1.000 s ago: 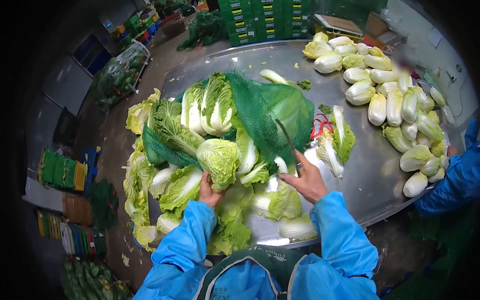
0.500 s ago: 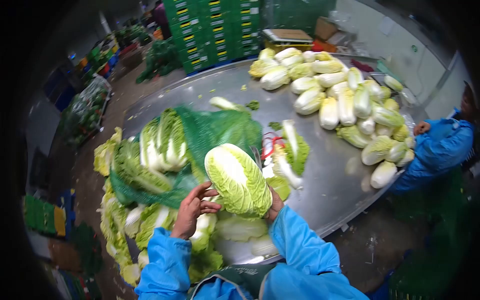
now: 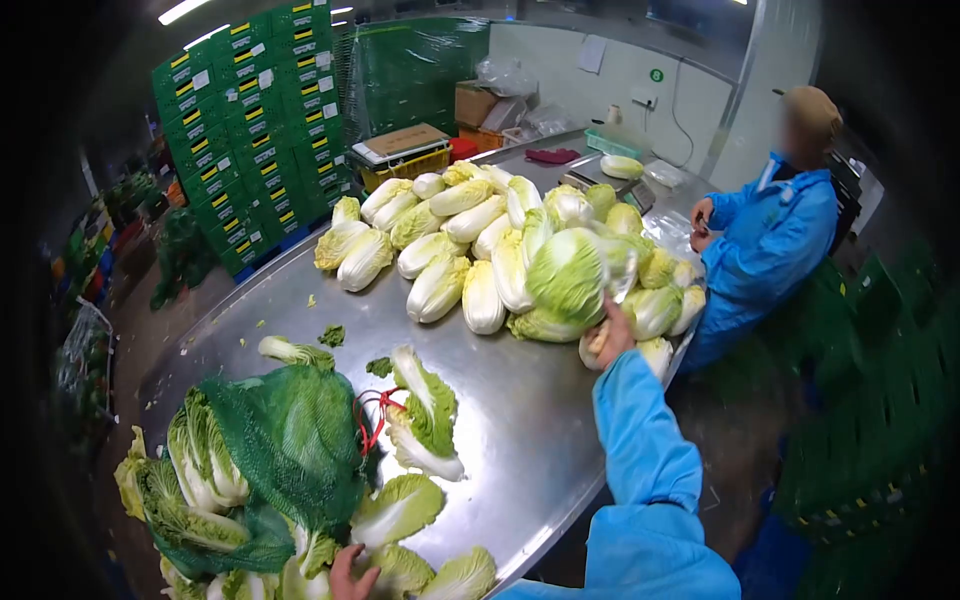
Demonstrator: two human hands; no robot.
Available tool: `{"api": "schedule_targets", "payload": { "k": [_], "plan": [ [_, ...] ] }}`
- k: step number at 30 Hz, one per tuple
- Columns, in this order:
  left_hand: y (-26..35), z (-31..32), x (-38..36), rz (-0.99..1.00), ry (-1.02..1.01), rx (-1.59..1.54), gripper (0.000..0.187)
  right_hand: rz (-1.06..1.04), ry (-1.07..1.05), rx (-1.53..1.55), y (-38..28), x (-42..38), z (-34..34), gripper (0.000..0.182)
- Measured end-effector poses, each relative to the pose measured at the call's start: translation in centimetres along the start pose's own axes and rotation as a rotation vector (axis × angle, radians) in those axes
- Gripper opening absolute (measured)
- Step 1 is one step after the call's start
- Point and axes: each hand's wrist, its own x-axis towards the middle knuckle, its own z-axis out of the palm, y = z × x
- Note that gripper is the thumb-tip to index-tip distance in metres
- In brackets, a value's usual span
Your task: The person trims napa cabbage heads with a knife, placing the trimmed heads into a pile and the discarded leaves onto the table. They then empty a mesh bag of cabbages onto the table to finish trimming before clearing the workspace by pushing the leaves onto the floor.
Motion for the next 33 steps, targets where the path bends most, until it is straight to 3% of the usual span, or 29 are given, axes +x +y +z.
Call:
{"api": "schedule_targets", "payload": {
  "k": [2, 4, 6, 8, 9, 11, 14, 15, 16, 18, 21, 24, 25, 26, 28, 30, 33],
  "plan": [
    [-0.4, 1.4, -0.2, -0.036, 0.037, 0.046, 0.070, -0.189, 0.087, -0.166, -3.6, 4.4, 1.8, 0.032],
    [-1.1, 2.0, -0.2, 0.220, 0.097, 0.329, 0.055, -0.293, 0.229, -0.340, -5.8, 8.4, 3.3, 0.037],
    [2.6, 2.1, -0.1, 0.096, 0.119, 0.303, 0.053, -0.270, 0.287, -0.422, -5.3, 10.3, 4.6, 0.037],
    [5.3, 1.7, 0.0, -0.031, 0.200, 0.637, 0.068, -0.430, 0.307, -0.429, -2.4, 10.6, 6.6, 0.034],
    [5.1, 1.4, -0.1, -0.071, 0.214, 0.638, 0.068, -0.429, 0.213, -0.376, -0.1, 9.2, 7.6, 0.037],
    [3.3, 1.5, -0.1, -0.111, 0.193, 0.550, 0.070, -0.368, 0.012, -0.437, 5.3, 6.6, 8.6, 0.034],
    [-0.2, 0.9, -1.4, -0.057, 0.156, 0.605, 0.068, -0.041, -0.009, -0.655, 11.7, -1.7, 11.4, 0.020],
    [0.2, 0.1, -1.8, -0.155, 0.116, 0.594, 0.066, -0.037, -0.072, -0.688, 14.0, -3.2, 11.1, 0.019],
    [-0.5, -0.3, -2.4, -0.127, 0.162, 0.676, 0.065, 0.047, -0.107, -0.699, 15.7, -4.3, 10.8, 0.024],
    [-1.8, -2.6, -4.2, -0.031, 0.120, 0.731, 0.064, 0.033, -0.190, -0.636, 18.6, -6.3, 10.5, 0.025],
    [-4.1, -5.4, -7.7, -0.051, 0.067, 0.795, 0.060, 0.032, -0.283, -0.689, 19.9, -8.4, 10.4, 0.023],
    [-6.9, -7.8, -11.4, -0.038, -0.005, 0.783, 0.061, 0.030, -0.242, -0.778, 19.7, -9.7, 10.9, 0.030],
    [-7.6, -8.7, -12.8, 0.079, 0.034, 0.848, 0.054, 0.032, -0.203, -0.811, 19.4, -10.5, 11.4, 0.030],
    [-10.0, -9.4, -13.8, 0.017, 0.051, 0.847, 0.054, 0.052, -0.190, -0.850, 19.2, -11.5, 11.9, 0.030],
    [-13.8, -9.9, -16.8, -0.074, -0.040, 0.553, 0.058, 0.226, -0.204, -0.828, 19.3, -14.4, 13.6, 0.028],
    [-11.2, -11.7, -18.9, -0.030, -0.051, 0.817, 0.045, 0.102, -0.366, -0.909, 22.0, -17.1, 15.8, 0.033],
    [-13.4, -12.6, -22.4, -0.022, 0.014, 0.763, 0.034, 0.172, -0.658, -0.970, 28.1, -22.5, 20.4, 0.040]
  ]
}}
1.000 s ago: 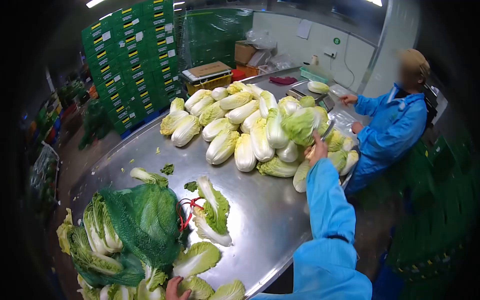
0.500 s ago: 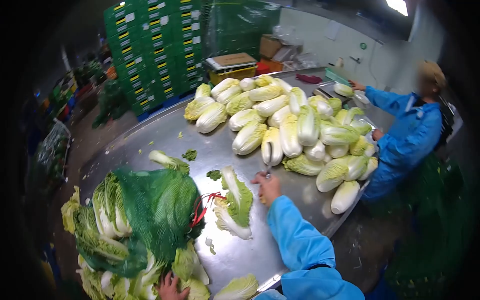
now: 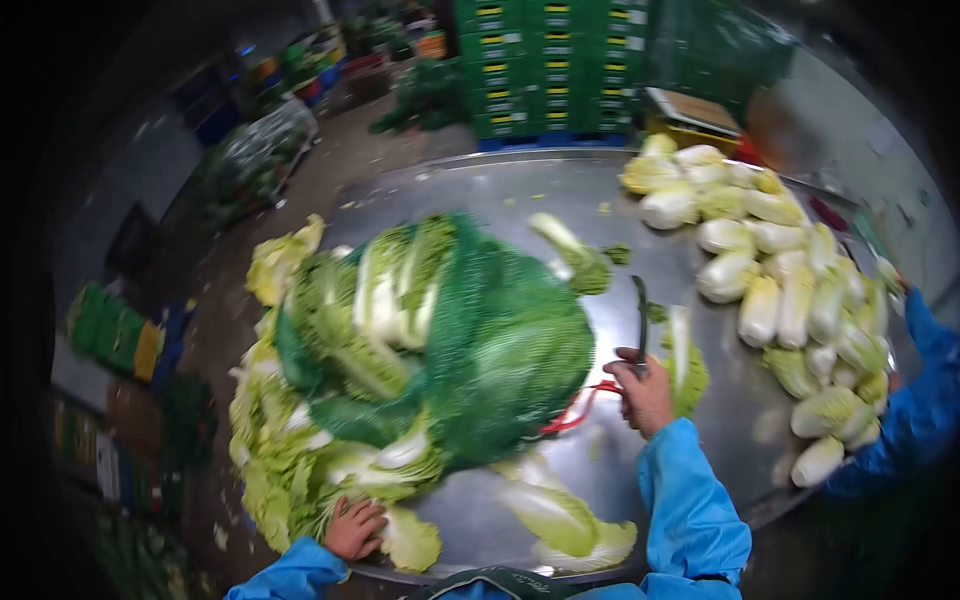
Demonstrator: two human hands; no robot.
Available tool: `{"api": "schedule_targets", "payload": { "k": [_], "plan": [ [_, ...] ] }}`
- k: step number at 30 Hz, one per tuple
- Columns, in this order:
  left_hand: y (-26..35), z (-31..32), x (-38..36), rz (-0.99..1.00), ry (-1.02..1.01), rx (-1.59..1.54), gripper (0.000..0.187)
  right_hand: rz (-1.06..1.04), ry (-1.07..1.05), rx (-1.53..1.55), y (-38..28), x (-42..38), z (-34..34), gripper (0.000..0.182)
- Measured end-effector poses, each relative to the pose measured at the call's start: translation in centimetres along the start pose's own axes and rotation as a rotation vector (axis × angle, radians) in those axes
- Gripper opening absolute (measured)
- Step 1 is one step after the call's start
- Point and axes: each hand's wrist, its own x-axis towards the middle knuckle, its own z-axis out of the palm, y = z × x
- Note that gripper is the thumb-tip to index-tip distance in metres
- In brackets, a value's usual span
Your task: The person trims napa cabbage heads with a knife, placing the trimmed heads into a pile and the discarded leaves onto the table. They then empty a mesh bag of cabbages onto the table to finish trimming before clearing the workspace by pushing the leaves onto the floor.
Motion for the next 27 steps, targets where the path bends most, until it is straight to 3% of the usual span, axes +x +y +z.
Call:
{"api": "schedule_targets", "payload": {
  "k": [2, 4, 5, 6, 8, 9, 11, 13, 15, 16, 18, 21, 23, 25, 27],
  "plan": [
    [0.2, -0.3, 0.0, -0.063, 0.109, -0.132, 0.031, -0.178, -0.212, 0.028, 0.5, 0.3, 8.1, 0.041],
    [1.8, -2.1, 1.7, -0.261, 0.354, -0.327, 0.035, -0.120, -0.438, -0.108, -2.5, -1.6, 15.1, 0.040],
    [2.3, -2.8, 2.7, -0.364, 0.466, -0.444, 0.036, -0.365, -0.430, -0.036, 1.3, -0.7, 19.1, 0.043],
    [2.5, -3.8, 3.9, -0.381, 0.473, -0.441, 0.036, -0.293, -0.455, -0.145, 2.1, -1.2, 21.5, 0.048],
    [1.9, -5.8, 6.2, -0.333, 0.749, -0.360, 0.036, -0.437, -0.395, -0.366, 3.7, -1.4, 23.6, 0.048],
    [0.7, -6.2, 7.1, -0.351, 0.808, -0.407, 0.040, -0.515, -0.355, -0.495, 4.7, -1.0, 23.4, 0.048],
    [-1.8, -7.5, 9.7, -0.433, 0.904, -0.547, 0.047, -0.290, -0.373, -0.625, 5.4, -0.3, 20.2, 0.047],
    [-4.7, -9.4, 13.1, -0.543, 0.963, -0.693, 0.059, -0.690, -0.319, -0.641, 6.3, -0.3, 16.4, 0.048],
    [-7.6, -11.4, 17.2, -0.641, 0.983, -0.755, 0.078, -0.670, -0.260, -0.658, 6.5, 1.2, 12.4, 0.049],
    [-9.5, -11.8, 19.3, -0.613, 0.972, -0.639, 0.087, -0.653, -0.232, -0.641, 6.7, 2.3, 10.7, 0.050],
    [-10.7, -12.9, 24.2, -0.743, 1.016, -0.760, 0.090, -0.607, -0.195, -0.594, 7.4, 5.3, 7.7, 0.050],
    [-14.0, -11.3, 27.4, -0.670, 0.913, -0.940, 0.089, -0.608, -0.172, -0.626, 6.6, 8.5, 6.7, 0.052],
    [-12.7, -10.1, 26.8, -0.471, 1.043, -1.022, 0.077, -0.574, -0.152, -0.567, 7.1, 10.8, 7.1, 0.053],
    [-7.4, -13.3, 24.1, -0.286, 1.100, -1.184, 0.075, -0.537, -0.130, -0.423, 7.8, 13.1, 6.9, 0.055],
    [-3.8, -17.2, 21.8, -0.284, 1.118, -1.156, 0.068, -0.466, -0.140, -0.536, 6.7, 13.7, 6.4, 0.054]
  ]
}}
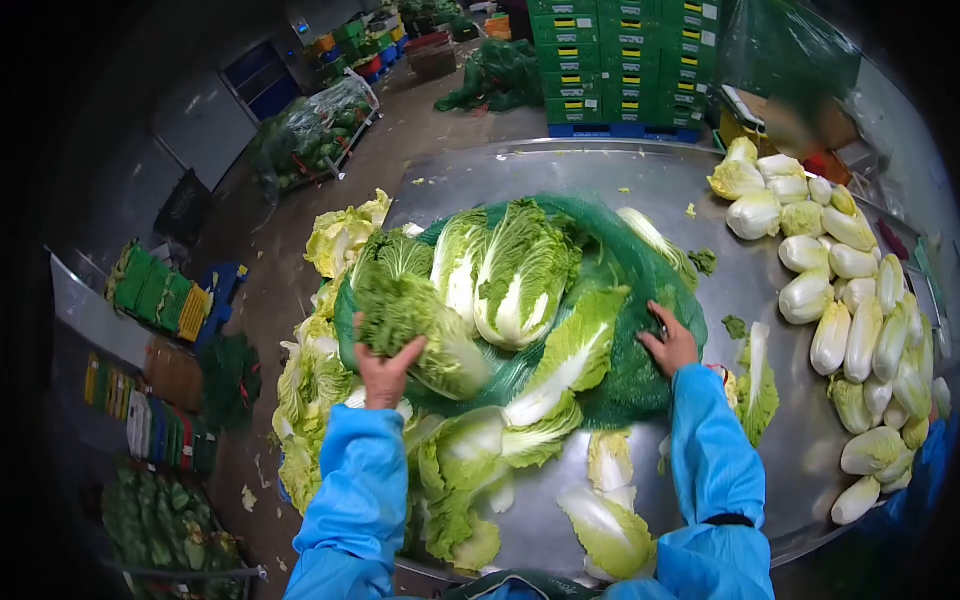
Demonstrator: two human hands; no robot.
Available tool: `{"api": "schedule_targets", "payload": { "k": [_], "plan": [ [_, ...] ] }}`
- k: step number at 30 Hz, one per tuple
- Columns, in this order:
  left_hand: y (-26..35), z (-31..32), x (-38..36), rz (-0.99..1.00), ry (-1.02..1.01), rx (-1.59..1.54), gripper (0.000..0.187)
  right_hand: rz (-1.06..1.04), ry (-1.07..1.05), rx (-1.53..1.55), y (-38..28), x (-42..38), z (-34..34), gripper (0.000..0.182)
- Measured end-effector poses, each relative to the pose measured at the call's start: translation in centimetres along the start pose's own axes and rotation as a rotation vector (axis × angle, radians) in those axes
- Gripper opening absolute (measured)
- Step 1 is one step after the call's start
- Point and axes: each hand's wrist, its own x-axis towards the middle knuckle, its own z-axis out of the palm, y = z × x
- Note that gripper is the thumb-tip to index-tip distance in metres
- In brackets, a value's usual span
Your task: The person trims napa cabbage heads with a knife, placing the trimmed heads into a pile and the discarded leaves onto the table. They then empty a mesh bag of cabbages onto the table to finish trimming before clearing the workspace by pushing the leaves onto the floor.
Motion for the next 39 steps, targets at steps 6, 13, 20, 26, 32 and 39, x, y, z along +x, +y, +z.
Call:
{"api": "schedule_targets", "payload": {
  "k": [6, 13, 20, 26, 32, 39],
  "plan": [
    [8.7, 1.4, 0.4, 0.045, 0.065, -0.485, 0.038, 0.075, 0.161, 0.378, -8.0, 0.2, -0.5, 0.044],
    [10.8, 17.2, -4.7, -0.221, -0.261, -0.734, 0.030, 0.147, -0.175, 0.957, -15.7, -8.4, -3.9, 0.060],
    [7.3, 30.9, -8.8, -0.815, -0.453, -0.947, 0.023, 0.305, 0.098, 1.586, -7.8, -16.7, -8.9, 0.061],
    [10.4, 36.3, -14.6, -0.902, -0.360, -1.006, 0.021, 0.226, 0.388, 1.538, -2.2, -20.9, -14.4, 0.060],
    [11.0, 35.7, -18.4, -0.775, -0.442, -0.873, 0.020, 0.288, 0.570, 1.108, -1.2, -24.0, -16.8, 0.046],
    [10.1, 31.9, -17.5, -0.726, -0.469, -0.918, 0.020, 0.428, 0.748, 1.385, 0.5, -22.0, -15.4, 0.014]
  ]
}}
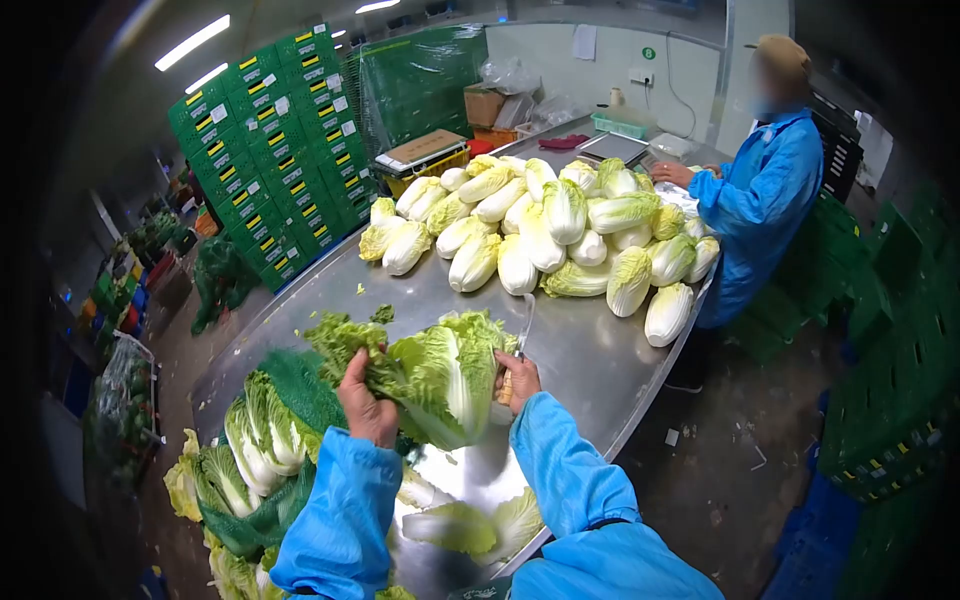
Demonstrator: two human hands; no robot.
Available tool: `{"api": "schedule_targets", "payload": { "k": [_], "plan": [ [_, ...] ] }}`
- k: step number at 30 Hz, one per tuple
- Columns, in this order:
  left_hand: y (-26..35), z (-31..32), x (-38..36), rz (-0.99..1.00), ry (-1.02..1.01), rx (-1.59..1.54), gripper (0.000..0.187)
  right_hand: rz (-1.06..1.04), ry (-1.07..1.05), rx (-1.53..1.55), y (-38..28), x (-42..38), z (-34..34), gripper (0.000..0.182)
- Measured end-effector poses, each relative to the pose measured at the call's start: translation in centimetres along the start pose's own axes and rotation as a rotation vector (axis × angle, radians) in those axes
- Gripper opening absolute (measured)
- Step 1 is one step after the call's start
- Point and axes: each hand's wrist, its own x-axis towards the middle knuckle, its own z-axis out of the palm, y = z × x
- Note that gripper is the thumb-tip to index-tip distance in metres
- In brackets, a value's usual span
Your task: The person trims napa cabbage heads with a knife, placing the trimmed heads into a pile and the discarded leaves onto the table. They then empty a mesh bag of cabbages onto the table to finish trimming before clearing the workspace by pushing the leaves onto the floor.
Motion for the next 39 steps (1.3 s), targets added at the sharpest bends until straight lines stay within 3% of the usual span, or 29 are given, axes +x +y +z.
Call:
{"api": "schedule_targets", "payload": {
  "k": [5, 7, 9, 11, 12, 13, 14, 15, 16, 17, 19, 21, 23, 25, 27, 28, 30, 33, 35, 37, 38, 39],
  "plan": [
    [5.6, -7.6, -3.4, 0.070, -0.073, -0.005, 0.026, -0.061, 0.121, 0.075, 1.1, 2.6, -1.3, 0.014],
    [6.0, -14.3, -5.1, 0.061, 0.098, 0.060, 0.031, -0.110, 0.105, -0.001, 1.3, 2.5, -1.2, 0.019],
    [4.0, -20.8, -11.3, 0.123, 0.390, 0.316, 0.044, -0.068, 0.009, -0.153, 3.0, -0.6, 0.7, 0.016],
    [4.1, -24.4, -14.9, -0.082, 0.234, 0.499, 0.060, -0.039, -0.031, -0.575, 4.6, -3.4, 3.3, 0.018],
    [4.6, -27.1, -15.9, -0.132, 0.238, 0.655, 0.068, -0.079, -0.141, -0.776, 5.2, -5.4, 4.5, 0.023],
    [6.0, -27.2, -16.0, -0.138, 0.260, 0.656, 0.068, -0.212, -0.305, -0.705, 6.6, -7.3, 5.7, 0.026],
    [7.7, -26.1, -15.9, -0.021, 0.287, 0.731, 0.072, -0.165, -0.435, -0.679, 7.1, -9.7, 7.1, 0.027],
    [9.2, -25.2, -15.2, 0.098, 0.312, 0.806, 0.075, -0.270, -0.595, -0.911, 7.6, -11.2, 7.5, 0.028],
    [10.7, -24.6, -13.9, 0.247, 0.296, 0.950, 0.075, -0.513, -0.733, -0.924, 9.6, -11.8, 7.5, 0.030],
    [12.0, -23.7, -12.3, 0.398, 0.277, 1.096, 0.075, -0.625, -0.839, -1.032, 9.3, -13.6, 8.5, 0.031],
    [14.5, -19.8, -9.6, 0.341, 0.147, 1.176, 0.068, -0.589, -0.882, -1.002, 9.7, -16.4, 8.5, 0.030],
    [13.8, -17.1, -6.6, 0.308, -0.126, 1.404, 0.059, -0.479, -0.946, -1.160, 9.8, -18.2, 6.8, 0.031],
    [11.1, -13.8, -4.2, 0.380, -0.650, 1.708, 0.055, -0.400, -0.933, -1.142, 10.1, -19.8, 4.4, 0.031],
    [6.7, -11.5, -2.5, 0.493, -1.185, 1.865, 0.063, -0.319, -0.910, -1.130, 10.5, -21.3, 2.2, 0.031],
    [2.3, -10.5, -1.3, 0.498, -1.601, 1.978, 0.076, -0.247, -1.019, -1.194, 11.0, -22.1, 0.4, 0.033],
    [0.7, -11.0, -0.6, 0.483, -1.605, 1.970, 0.076, -0.225, -1.032, -1.241, 11.4, -22.2, -0.6, 0.031],
    [-1.8, -12.3, 0.7, 0.478, -1.857, 2.142, 0.092, -0.158, -0.993, -1.308, 11.6, -22.3, -2.6, 0.030],
    [-2.9, -11.4, 1.6, 0.327, -1.984, 2.301, 0.095, -0.086, -0.921, -1.377, 10.3, -21.9, -4.1, 0.027],
    [-2.4, -11.5, 1.6, 0.332, -2.034, 2.251, 0.092, 0.081, -0.831, -1.399, 8.9, -21.4, -5.2, 0.029],
    [-2.0, -13.3, 1.2, 0.653, -1.936, 2.075, 0.087, 0.172, -0.696, -1.230, 7.7, -20.6, -7.4, 0.033],
    [-1.9, -13.8, 0.6, 0.230, -1.819, 2.161, 0.081, 0.223, -0.556, -1.103, 6.8, -20.2, -8.4, 0.037],
    [-1.4, -14.3, -0.2, 0.230, -1.818, 2.161, 0.081, 0.272, -0.418, -0.975, 5.8, -19.7, -9.2, 0.041]
  ]
}}
